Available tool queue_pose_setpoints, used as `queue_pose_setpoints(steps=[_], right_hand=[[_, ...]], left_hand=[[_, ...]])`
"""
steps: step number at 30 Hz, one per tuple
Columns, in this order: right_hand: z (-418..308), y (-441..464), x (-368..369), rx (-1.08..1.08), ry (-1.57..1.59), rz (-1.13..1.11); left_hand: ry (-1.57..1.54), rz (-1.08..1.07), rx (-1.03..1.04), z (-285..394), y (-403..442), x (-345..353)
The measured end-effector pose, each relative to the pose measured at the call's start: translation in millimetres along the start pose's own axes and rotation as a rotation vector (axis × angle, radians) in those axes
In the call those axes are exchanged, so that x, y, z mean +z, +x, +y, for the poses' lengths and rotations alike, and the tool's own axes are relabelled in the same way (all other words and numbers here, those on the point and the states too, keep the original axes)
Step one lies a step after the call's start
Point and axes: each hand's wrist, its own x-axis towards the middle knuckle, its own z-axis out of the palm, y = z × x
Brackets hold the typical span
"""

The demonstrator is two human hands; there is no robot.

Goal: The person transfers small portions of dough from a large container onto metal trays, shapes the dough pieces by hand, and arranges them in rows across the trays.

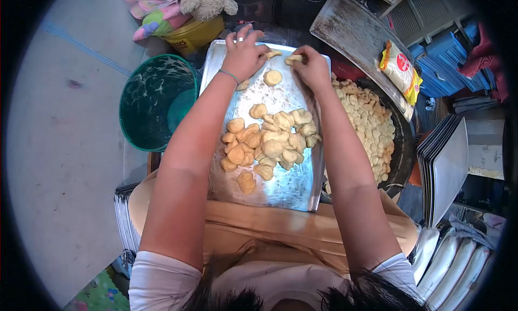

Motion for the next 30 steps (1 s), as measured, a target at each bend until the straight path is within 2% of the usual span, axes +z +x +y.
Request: queue_pose_setpoints(steps=[1, 4, 8, 9, 12, 15, 18, 20, 21, 24, 26, 27, 30], right_hand=[[3, 2, -3, 0.035, 0.038, 0.046], [1, 1, 0, -0.204, 0.02, 0.139], [-15, -6, 4, -0.183, -0.235, 0.19], [-19, -10, 3, -0.251, -0.26, 0.247], [-44, -36, 9, -0.361, -0.137, -0.013], [-38, -49, 9, -0.444, -0.306, -0.252], [-4, -31, -18, -0.28, -0.293, -0.137], [7, -20, -30, -0.181, -0.146, 0.129], [8, -14, -30, -0.038, -0.009, 0.142], [21, 2, -24, 0.076, 0.182, 0.035], [12, 5, -20, -0.223, -0.217, 0.079], [9, 5, -12, -0.242, -0.127, 0.044], [1, 4, 5, -0.28, -0.381, -0.031]], left_hand=[[0.002, 0.028, 0.005, 1, 1, -1], [-0.08, 0.091, 0.018, 4, 4, 4], [-0.029, -0.072, 0.135, 5, 8, -4], [-0.007, -0.086, 0.144, 5, 9, -5], [0.039, -0.103, 0.161, 1, 10, -4], [-0.018, -0.034, 0.137, 0, 4, -2], [-0.095, 0.01, 0.061, -11, -5, -17], [-0.121, 0.023, 0.016, -27, -13, -20], [-0.143, -0.024, -0.013, -32, -17, -20], [-0.197, -0.161, -0.092, -51, -25, -20], [-0.218, -0.096, -0.067, -61, -25, -10], [-0.227, -0.065, -0.08, -59, -25, -10], [-0.167, 0.01, -0.04, -44, -26, -12]])
